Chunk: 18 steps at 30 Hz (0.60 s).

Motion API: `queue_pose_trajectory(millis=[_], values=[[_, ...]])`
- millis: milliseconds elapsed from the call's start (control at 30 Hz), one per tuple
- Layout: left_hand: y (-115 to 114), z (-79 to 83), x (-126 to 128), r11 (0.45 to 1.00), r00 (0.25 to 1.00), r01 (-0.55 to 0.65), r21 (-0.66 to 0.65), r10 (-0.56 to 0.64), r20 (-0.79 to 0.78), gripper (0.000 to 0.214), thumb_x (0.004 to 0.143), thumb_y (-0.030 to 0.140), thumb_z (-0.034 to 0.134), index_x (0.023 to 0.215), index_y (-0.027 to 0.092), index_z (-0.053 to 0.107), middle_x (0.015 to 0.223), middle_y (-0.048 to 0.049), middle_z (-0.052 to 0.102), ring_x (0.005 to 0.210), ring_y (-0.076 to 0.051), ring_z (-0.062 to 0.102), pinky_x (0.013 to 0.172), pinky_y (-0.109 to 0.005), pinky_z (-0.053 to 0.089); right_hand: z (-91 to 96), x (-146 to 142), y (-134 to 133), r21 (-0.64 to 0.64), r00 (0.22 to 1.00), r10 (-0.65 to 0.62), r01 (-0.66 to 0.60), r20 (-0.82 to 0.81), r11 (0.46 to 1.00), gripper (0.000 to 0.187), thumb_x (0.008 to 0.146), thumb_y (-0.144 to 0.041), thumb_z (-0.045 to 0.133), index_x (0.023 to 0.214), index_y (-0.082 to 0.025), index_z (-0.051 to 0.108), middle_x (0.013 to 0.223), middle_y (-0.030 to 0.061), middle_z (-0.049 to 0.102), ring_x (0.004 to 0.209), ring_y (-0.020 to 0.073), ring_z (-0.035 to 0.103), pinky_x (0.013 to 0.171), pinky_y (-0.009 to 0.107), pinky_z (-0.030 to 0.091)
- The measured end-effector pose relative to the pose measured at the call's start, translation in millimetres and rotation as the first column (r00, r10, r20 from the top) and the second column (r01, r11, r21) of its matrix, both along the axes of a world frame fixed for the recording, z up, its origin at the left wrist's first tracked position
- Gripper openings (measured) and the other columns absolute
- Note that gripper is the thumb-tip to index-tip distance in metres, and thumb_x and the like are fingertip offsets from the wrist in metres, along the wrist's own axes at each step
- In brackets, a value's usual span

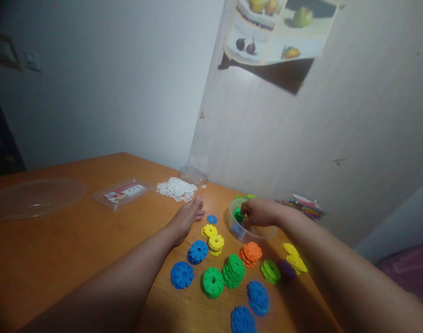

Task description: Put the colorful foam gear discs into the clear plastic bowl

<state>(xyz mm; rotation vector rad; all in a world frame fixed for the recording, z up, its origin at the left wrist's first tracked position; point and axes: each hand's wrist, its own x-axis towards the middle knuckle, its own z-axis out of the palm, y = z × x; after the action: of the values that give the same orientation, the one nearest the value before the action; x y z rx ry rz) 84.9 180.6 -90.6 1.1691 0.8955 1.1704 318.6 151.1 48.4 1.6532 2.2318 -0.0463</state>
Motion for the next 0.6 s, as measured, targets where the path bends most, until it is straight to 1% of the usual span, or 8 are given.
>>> queue_pose_trajectory(millis=[133,233,333,433,600], values=[[2.0,-2.8,1.2,1.0,1.0,0.004,0.013,-0.004,0.003,0.073,0.088,0.078,0.041,0.121,0.016,0.059,0.129,-0.018,0.063,0.113,-0.028,0.065,0.095,-0.037,0.051,11.1,-18.7,5.8,0.081,1.0,0.016,-0.017,0.015,0.997,0.033,0.083,-0.032,0.06,0.111,-0.019,0.069,0.096,0.0065,0.074,0.078,0.019,0.066,0.061,0.026,0.04],[3.5,-5.4,1.6,1.0,1.0,0.005,0.027,-0.005,-0.002,0.073,0.087,0.079,0.041,0.119,0.016,0.059,0.129,-0.018,0.063,0.112,-0.028,0.065,0.095,-0.037,0.05,12.0,-44.2,9.0,0.113,0.994,0.096,-0.102,0.054,0.988,0.037,0.083,-0.032,0.06,0.117,-0.02,0.067,0.102,0.0072,0.074,0.085,0.0206,0.066,0.064,0.027,0.041],[4.5,-6.7,1.6,0.999,1.0,-0.004,0.037,0.005,-0.023,0.076,0.086,0.082,0.039,0.116,0.015,0.061,0.128,-0.0185,0.063,0.11,-0.029,0.065,0.094,-0.038,0.05,4.5,-70.2,13.5,0.115,0.97,0.204,-0.219,0.128,0.969,0.039,0.079,-0.029,0.065,0.117,-0.022,0.069,0.111,0.0088,0.073,0.1,0.025,0.065,0.073,0.03,0.043],[5.0,-6.5,1.4,0.999,0.999,-0.007,0.032,0.008,-0.037,0.078,0.084,0.083,0.039,0.116,0.015,0.062,0.124,-0.0175,0.065,0.108,-0.029,0.065,0.093,-0.038,0.049,-8.1,-88.5,21.1,0.089,0.942,0.268,-0.29,0.201,0.953,0.042,0.074,-0.026,0.07,0.116,-0.022,0.07,0.115,0.0114,0.072,0.112,0.0299,0.061,0.082,0.033,0.044],[5.2,-6.0,0.8,1.0,0.999,-0.006,0.011,0.007,-0.035,0.071,0.084,0.081,0.042,0.111,0.018,0.063,0.117,-0.0138,0.069,0.109,-0.027,0.064,0.093,-0.036,0.048,-27.9,-101.9,34.6,0.017,0.903,0.322,-0.34,0.284,0.94,0.044,0.072,-0.028,0.072,0.115,-0.022,0.072,0.112,0.014,0.073,0.112,0.033,0.061,0.087,0.038,0.044]])
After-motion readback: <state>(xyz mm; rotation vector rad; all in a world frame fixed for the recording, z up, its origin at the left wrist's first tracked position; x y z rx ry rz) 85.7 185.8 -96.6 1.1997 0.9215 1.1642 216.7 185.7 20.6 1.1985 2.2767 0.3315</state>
